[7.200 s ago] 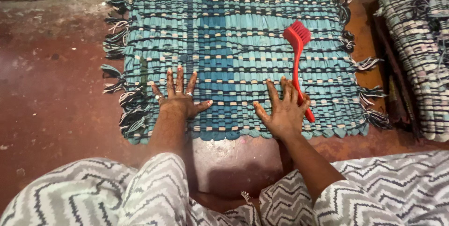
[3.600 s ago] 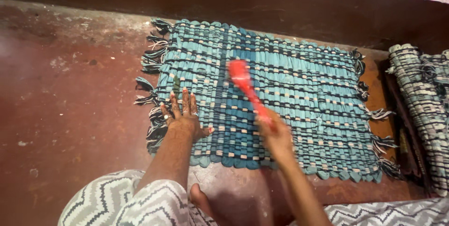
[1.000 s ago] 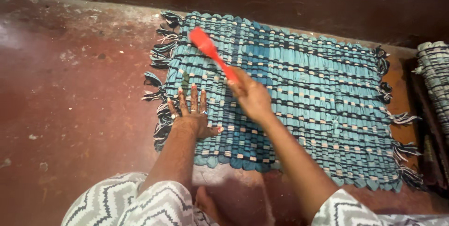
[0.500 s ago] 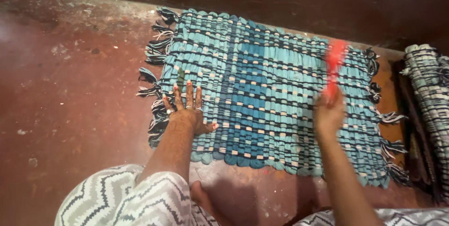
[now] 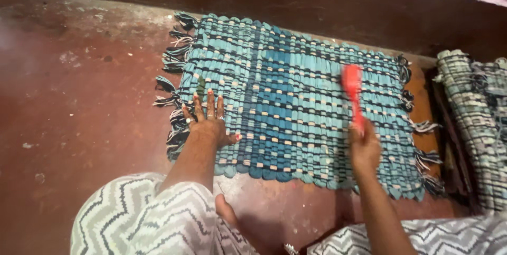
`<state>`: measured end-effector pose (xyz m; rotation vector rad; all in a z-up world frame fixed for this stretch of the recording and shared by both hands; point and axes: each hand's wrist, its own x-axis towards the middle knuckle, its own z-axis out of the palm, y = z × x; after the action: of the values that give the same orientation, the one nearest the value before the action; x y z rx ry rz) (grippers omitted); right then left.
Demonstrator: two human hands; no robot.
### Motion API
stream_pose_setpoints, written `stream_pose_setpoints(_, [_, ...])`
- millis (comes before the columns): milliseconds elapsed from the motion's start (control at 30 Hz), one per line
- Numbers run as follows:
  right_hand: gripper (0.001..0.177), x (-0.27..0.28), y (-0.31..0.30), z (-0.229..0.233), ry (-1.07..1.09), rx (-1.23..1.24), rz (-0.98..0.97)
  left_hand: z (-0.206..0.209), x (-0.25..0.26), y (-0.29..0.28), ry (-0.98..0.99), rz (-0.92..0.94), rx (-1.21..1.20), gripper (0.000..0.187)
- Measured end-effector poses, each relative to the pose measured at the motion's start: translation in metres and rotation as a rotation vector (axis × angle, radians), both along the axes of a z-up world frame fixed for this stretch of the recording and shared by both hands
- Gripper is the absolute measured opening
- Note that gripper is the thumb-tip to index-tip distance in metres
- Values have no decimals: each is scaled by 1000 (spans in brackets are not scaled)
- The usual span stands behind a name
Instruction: The person cleans a woven rug by hand using a red brush, repeatedly scrubbing the surface in different directions.
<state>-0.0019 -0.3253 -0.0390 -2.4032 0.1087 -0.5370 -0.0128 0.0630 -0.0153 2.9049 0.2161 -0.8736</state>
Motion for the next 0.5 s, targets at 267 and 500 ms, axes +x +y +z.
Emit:
stream_pose_setpoints(267, [55, -46, 91, 7, -13, 88, 129, 12, 1, 0, 19, 16, -7, 131])
stream_pose_setpoints(500, [53, -76, 161, 27, 290, -11, 417, 27, -8, 3, -64, 238, 115, 142])
